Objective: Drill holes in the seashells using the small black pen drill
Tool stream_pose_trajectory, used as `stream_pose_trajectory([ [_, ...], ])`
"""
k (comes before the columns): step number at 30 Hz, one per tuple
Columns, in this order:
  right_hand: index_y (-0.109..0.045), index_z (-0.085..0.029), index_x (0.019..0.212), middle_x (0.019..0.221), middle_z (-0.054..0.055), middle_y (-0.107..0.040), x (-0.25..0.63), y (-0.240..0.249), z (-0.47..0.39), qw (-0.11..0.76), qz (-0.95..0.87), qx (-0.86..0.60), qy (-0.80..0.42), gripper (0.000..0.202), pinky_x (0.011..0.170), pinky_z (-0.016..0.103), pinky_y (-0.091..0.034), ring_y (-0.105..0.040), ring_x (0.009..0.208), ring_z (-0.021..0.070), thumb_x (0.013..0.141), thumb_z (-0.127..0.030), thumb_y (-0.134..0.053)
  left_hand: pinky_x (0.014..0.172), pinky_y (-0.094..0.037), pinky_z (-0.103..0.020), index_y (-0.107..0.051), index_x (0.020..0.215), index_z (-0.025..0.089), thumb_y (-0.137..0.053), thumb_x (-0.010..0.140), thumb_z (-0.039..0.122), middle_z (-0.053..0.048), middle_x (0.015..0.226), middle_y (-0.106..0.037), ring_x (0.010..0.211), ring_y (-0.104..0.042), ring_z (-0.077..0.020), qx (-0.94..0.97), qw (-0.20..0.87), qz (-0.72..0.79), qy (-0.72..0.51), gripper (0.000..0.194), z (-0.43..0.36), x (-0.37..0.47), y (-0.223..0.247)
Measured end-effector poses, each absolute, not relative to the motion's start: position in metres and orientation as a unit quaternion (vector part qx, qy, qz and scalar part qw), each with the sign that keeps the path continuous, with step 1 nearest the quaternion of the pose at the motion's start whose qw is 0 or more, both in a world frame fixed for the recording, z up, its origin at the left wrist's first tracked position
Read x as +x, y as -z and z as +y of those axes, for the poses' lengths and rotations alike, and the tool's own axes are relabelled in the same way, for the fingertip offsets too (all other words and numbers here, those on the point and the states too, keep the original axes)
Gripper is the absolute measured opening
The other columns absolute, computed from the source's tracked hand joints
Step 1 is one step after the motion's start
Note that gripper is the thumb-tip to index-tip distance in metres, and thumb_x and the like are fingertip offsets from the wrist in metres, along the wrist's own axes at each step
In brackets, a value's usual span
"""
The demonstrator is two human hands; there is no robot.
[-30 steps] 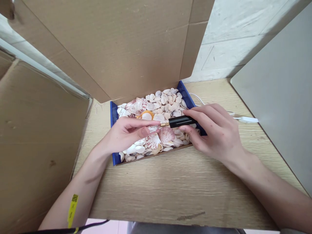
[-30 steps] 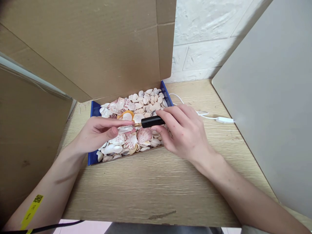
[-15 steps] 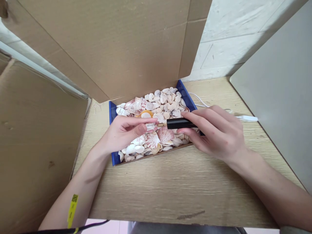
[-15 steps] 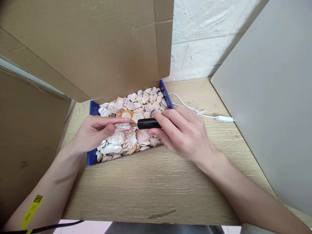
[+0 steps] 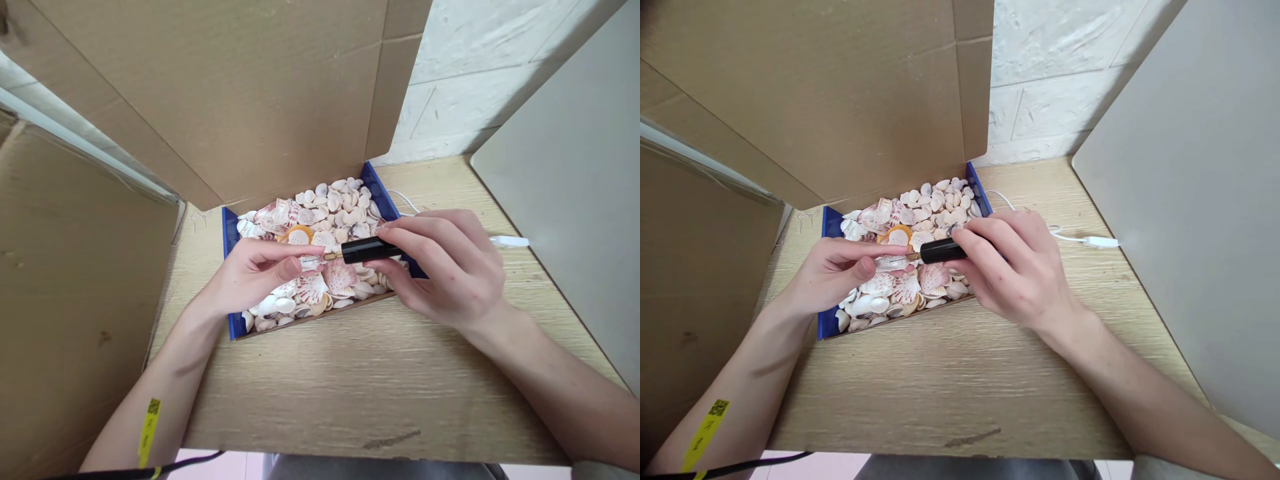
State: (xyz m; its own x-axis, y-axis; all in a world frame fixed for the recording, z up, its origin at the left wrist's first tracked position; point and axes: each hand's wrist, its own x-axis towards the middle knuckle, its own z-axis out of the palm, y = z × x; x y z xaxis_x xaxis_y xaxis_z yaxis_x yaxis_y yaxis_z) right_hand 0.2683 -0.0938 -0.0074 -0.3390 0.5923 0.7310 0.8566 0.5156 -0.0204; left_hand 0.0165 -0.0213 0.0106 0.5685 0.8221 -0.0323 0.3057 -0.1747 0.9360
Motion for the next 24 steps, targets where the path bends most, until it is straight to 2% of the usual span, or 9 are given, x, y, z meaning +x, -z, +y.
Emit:
stream_pose_trajectory([
  [8, -0.056, -0.019, 0.107, 0.095, 0.009, -0.068, 0.2662, 0.0067, -0.0923, 0.336, -0.795, -0.488, 0.133, 0.028, 0.072, 0.036, -0.051, -0.06, 0.082, 0.0219, 0.083, -0.03, -0.064, 0.062, -0.054, -0.026, -0.072, 0.109, 0.03, -0.057, 0.088, 0.044, -0.005, 0.092, -0.077, 0.078, -0.07, -0.0187, 0.758, 0.509, 0.346, -0.216, 0.03, -0.0197, 0.0122, -0.0069],
  [13, -0.058, -0.016, 0.101, 0.088, 0.008, -0.068, 0.2648, 0.0088, -0.0902, 0.341, -0.789, -0.498, 0.114, 0.024, 0.068, 0.034, -0.05, -0.06, 0.077, 0.0205, 0.083, -0.031, -0.064, 0.067, -0.056, -0.025, -0.071, 0.112, 0.025, -0.058, 0.087, 0.046, -0.006, 0.099, -0.076, 0.088, -0.07, -0.0202, 0.75, 0.521, 0.345, -0.215, 0.035, -0.0192, 0.0127, -0.0076],
  [18, -0.059, -0.016, 0.097, 0.084, 0.007, -0.068, 0.265, 0.0091, -0.0901, 0.341, -0.784, -0.507, 0.112, 0.022, 0.065, 0.03, -0.049, -0.061, 0.074, 0.0187, 0.083, -0.033, -0.064, 0.084, -0.056, -0.03, -0.07, 0.114, 0.023, -0.063, 0.083, 0.048, -0.009, 0.11, -0.073, 0.098, -0.069, -0.0224, 0.723, 0.556, 0.343, -0.226, 0.04, -0.0194, 0.0139, -0.0061],
  [21, -0.06, -0.016, 0.096, 0.083, 0.007, -0.068, 0.2649, 0.0084, -0.0906, 0.338, -0.783, -0.511, 0.107, 0.021, 0.064, 0.029, -0.049, -0.062, 0.074, 0.0183, 0.084, -0.033, -0.063, 0.085, -0.057, -0.033, -0.068, 0.116, 0.024, -0.07, 0.079, 0.043, -0.008, 0.114, -0.071, 0.099, -0.068, -0.0228, 0.689, 0.592, 0.343, -0.238, 0.042, -0.0207, 0.0158, -0.0059],
  [24, -0.06, -0.016, 0.095, 0.083, 0.007, -0.069, 0.2642, 0.0084, -0.0908, 0.334, -0.782, -0.516, 0.106, 0.021, 0.063, 0.029, -0.049, -0.063, 0.074, 0.0181, 0.084, -0.033, -0.064, 0.076, -0.058, -0.028, -0.068, 0.116, 0.023, -0.074, 0.075, 0.03, -0.007, 0.108, -0.073, 0.086, -0.07, -0.018, 0.693, 0.567, 0.382, -0.231, 0.042, -0.023, 0.0195, -0.008],
])
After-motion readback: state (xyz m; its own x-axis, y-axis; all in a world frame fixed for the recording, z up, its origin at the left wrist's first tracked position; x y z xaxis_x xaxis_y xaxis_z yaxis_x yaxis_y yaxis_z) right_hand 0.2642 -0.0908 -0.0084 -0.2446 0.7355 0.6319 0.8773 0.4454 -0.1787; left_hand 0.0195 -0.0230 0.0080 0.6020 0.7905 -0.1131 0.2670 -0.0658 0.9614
